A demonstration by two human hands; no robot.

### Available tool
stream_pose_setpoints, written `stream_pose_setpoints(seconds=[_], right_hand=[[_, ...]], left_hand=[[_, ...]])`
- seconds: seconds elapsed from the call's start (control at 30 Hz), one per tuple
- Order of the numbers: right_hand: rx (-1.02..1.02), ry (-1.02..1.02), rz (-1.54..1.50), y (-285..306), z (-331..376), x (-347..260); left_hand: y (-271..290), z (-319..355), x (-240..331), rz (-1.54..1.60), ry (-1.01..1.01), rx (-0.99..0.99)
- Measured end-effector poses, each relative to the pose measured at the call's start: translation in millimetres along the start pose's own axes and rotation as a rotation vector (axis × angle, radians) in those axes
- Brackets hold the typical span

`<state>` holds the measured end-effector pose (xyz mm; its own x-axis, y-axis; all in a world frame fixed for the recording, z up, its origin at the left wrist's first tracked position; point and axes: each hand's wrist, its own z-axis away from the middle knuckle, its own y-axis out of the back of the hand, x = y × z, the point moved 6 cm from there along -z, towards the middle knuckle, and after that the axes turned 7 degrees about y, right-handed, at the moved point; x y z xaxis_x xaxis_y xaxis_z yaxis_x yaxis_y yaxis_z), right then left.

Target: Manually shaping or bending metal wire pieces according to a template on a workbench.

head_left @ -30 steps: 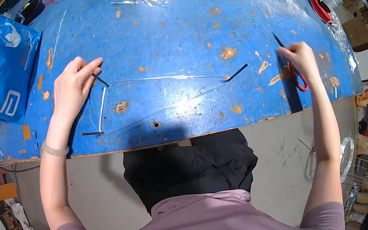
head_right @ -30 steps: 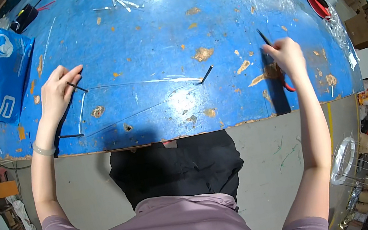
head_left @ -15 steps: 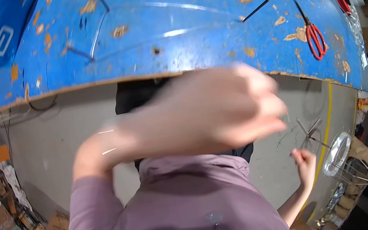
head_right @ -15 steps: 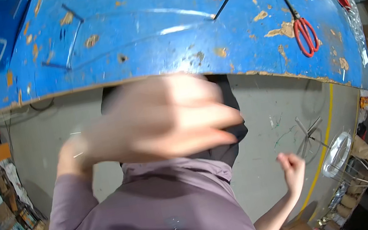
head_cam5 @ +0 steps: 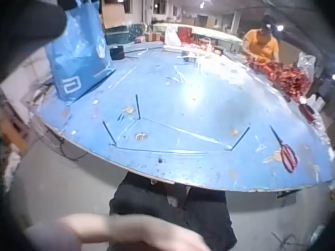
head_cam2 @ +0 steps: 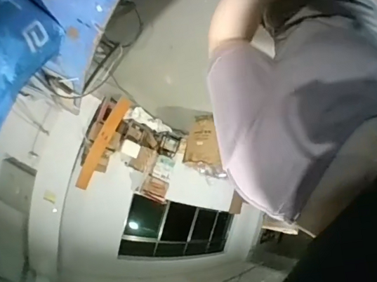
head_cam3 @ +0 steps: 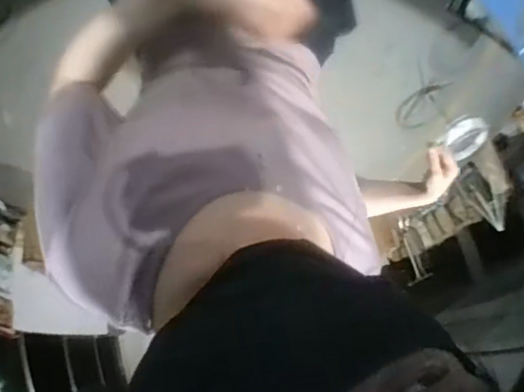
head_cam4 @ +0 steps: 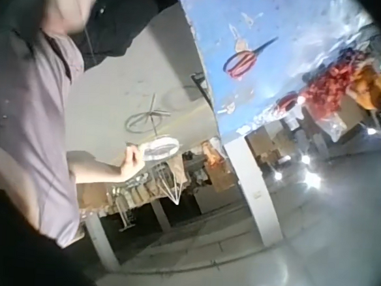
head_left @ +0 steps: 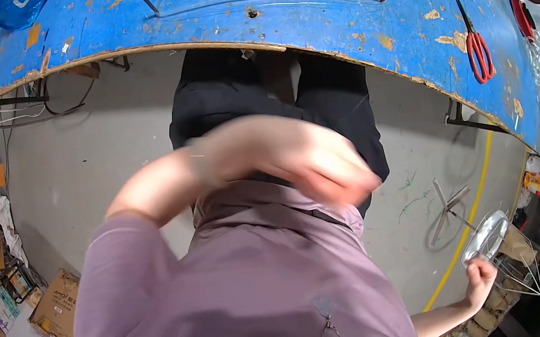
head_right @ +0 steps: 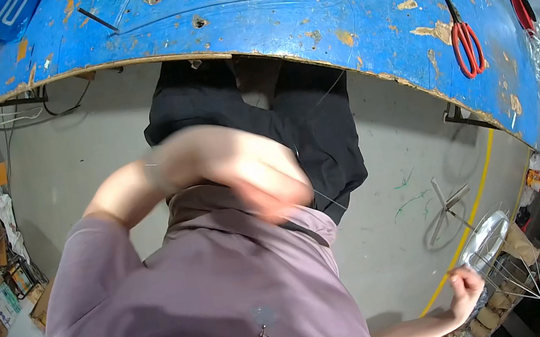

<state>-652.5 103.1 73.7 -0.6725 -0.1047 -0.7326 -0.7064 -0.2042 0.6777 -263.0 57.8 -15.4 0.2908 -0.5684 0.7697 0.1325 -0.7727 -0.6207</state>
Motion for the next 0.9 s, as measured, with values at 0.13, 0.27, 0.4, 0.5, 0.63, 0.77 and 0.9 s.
stream_pose_setpoints(seconds=[0.13, 0.27, 0.4, 0.5, 0.63, 0.77, 0.9], right_hand=[[-0.179, 0.212, 0.085, -21.8, -77.8, -29.5], [-0.309, 0.332, 0.144, -69.6, -156.9, -76.8], [-0.342, 0.427, 0.163, -103.6, -213.3, -114.1], [-0.336, 0.394, 0.146, -112.2, -246.7, -125.5], [-0.232, 0.485, 0.059, -115.5, -297.5, -146.4], [-0.033, 0.395, 0.078, -112.9, -356.0, -162.5], [-0.008, 0.24, 0.146, -121.2, -414.0, -142.9]], left_hand=[[20.9, 132.4, 6.4, -0.118, 0.293, 0.545], [21.2, 190.1, 46.3, -0.292, -0.016, 0.669], [31.8, 226.7, 92.7, -0.406, -0.225, 0.76], [50.7, 252.2, 120.0, -0.445, -0.317, 0.853], [79.5, 270.1, 150.4, -0.337, -0.414, 0.872], [108.2, 265.5, 175.8, -0.061, -0.454, 1.048], [126.8, 245.4, 176.8, -0.417, -0.112, 1.518]])
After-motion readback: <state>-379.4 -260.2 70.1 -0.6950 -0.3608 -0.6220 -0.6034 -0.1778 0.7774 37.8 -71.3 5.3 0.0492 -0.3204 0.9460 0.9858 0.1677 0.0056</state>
